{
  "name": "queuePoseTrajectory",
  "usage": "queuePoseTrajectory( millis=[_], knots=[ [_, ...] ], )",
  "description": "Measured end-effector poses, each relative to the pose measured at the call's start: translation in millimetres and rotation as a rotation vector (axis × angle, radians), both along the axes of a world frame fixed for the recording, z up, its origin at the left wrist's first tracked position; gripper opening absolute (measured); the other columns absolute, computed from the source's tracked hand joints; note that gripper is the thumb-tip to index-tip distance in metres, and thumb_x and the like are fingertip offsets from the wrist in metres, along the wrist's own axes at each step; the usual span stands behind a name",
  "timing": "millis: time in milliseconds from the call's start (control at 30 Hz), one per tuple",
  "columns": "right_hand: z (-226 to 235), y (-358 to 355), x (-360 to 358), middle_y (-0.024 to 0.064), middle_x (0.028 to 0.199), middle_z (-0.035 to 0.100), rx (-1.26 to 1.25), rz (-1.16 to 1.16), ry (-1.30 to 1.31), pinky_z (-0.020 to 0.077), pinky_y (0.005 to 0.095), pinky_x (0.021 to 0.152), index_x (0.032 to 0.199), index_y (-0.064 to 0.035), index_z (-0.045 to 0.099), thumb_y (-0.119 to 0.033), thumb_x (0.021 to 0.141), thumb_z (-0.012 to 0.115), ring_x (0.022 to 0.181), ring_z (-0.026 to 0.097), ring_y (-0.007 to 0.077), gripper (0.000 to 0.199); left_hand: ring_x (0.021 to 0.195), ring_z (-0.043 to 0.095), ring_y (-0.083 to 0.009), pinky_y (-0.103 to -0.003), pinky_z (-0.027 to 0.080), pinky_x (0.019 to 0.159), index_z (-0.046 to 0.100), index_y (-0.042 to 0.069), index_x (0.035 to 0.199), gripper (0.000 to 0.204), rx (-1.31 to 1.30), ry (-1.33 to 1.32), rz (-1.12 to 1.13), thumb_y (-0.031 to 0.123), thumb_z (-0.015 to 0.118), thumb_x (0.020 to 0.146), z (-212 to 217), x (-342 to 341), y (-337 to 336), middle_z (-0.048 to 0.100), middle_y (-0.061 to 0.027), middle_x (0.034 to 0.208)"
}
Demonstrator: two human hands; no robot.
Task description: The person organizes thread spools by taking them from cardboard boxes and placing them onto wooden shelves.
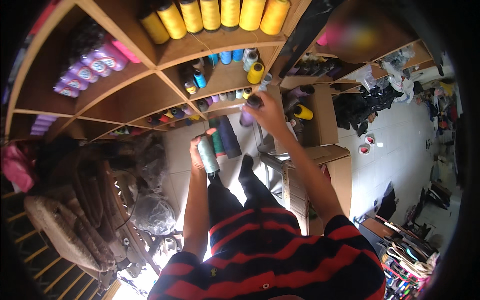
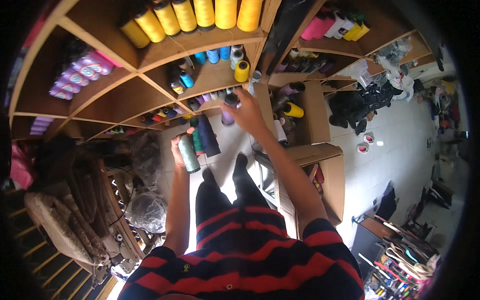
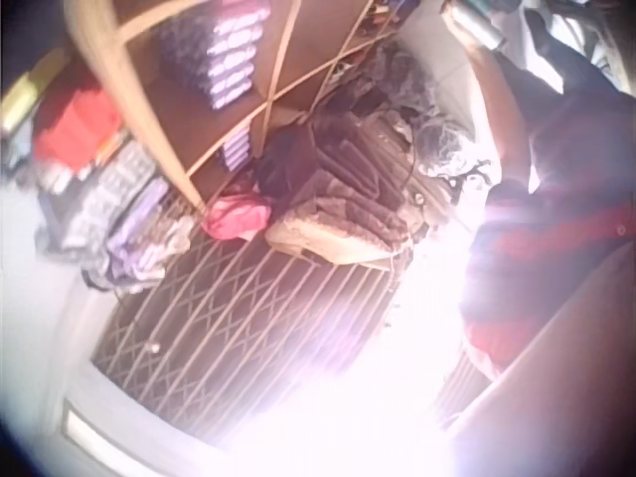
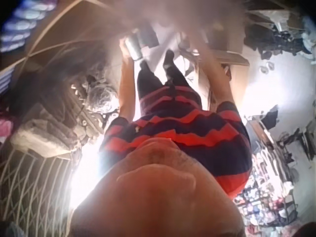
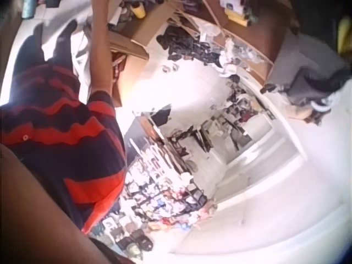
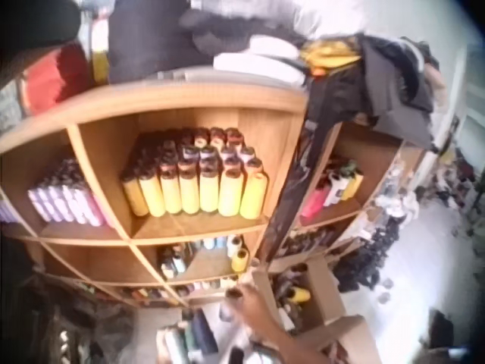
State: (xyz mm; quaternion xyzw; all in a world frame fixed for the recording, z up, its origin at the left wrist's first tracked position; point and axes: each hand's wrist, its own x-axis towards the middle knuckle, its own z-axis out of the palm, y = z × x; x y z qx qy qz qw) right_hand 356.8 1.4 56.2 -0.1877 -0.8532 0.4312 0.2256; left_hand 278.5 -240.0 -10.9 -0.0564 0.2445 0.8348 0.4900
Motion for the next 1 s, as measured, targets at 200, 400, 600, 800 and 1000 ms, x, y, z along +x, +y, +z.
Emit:
queuePoseTrajectory(
  millis=[200,400,600,800,1000],
  knots=[
    [-14.8,56.3,-83.7,0.0210,0.101,0.062,0.121,0.083,-0.111,0.0485,0.0420,0.081,0.106,0.0004,0.058,-0.022,0.071,0.078,0.095,0.061,0.0374,0.046,0.079,0.063,-0.0238,-0.045,0.059,0.067,0.056,0.001,0.121,0.068,-0.019,-0.031,-0.041,0.049,0.059,0.073,-42.4,-20.5,31.2,0.057,-0.0091,0.098],
    [-58.0,102.3,-141.5,0.0174,0.108,0.060,0.446,0.175,-0.090,0.0473,0.0469,0.083,0.105,-0.0050,0.058,-0.013,0.074,0.072,0.098,0.058,0.0388,0.036,0.087,0.062,-0.0254,-0.047,0.056,0.074,0.055,-0.001,0.124,0.075,-0.062,-0.004,-0.156,0.051,0.059,0.070,-39.2,-42.8,52.5,0.059,-0.0116,0.101],
    [-52.9,112.9,-178.9,0.0185,0.104,0.062,0.786,0.069,-0.272,0.0457,0.0442,0.082,0.108,-0.0055,0.061,-0.019,0.077,0.070,0.100,0.059,0.0366,0.035,0.090,0.061,-0.0265,-0.049,0.055,0.075,0.054,-0.001,0.126,0.079,-0.092,-0.012,-0.218,0.053,0.058,0.068,-35.8,-46.7,51.9,0.059,-0.0137,0.103],
    [-34.9,107.7,-184.8,0.0237,0.103,0.059,0.693,0.047,-0.341,0.0407,0.0449,0.088,0.105,-0.0017,0.059,-0.013,0.073,0.070,0.103,0.055,0.0385,0.035,0.091,0.061,-0.0265,-0.048,0.055,0.076,0.053,0.000,0.126,0.080,-0.071,-0.001,-0.240,0.053,0.058,0.067,-34.1,-55.9,48.9,0.059,-0.0144,0.103],
    [-44.7,110.4,-183.9,0.0227,0.105,0.058,0.702,0.087,-0.321,0.0405,0.0457,0.088,0.106,-0.0019,0.057,-0.012,0.072,0.069,0.102,0.054,0.0380,0.037,0.094,0.061,-0.0269,-0.047,0.055,0.077,0.053,-0.001,0.126,0.080,-0.082,0.074,-0.227,0.054,0.057,0.068,-33.3,-69.8,52.2,0.059,-0.0147,0.106]
  ],
)
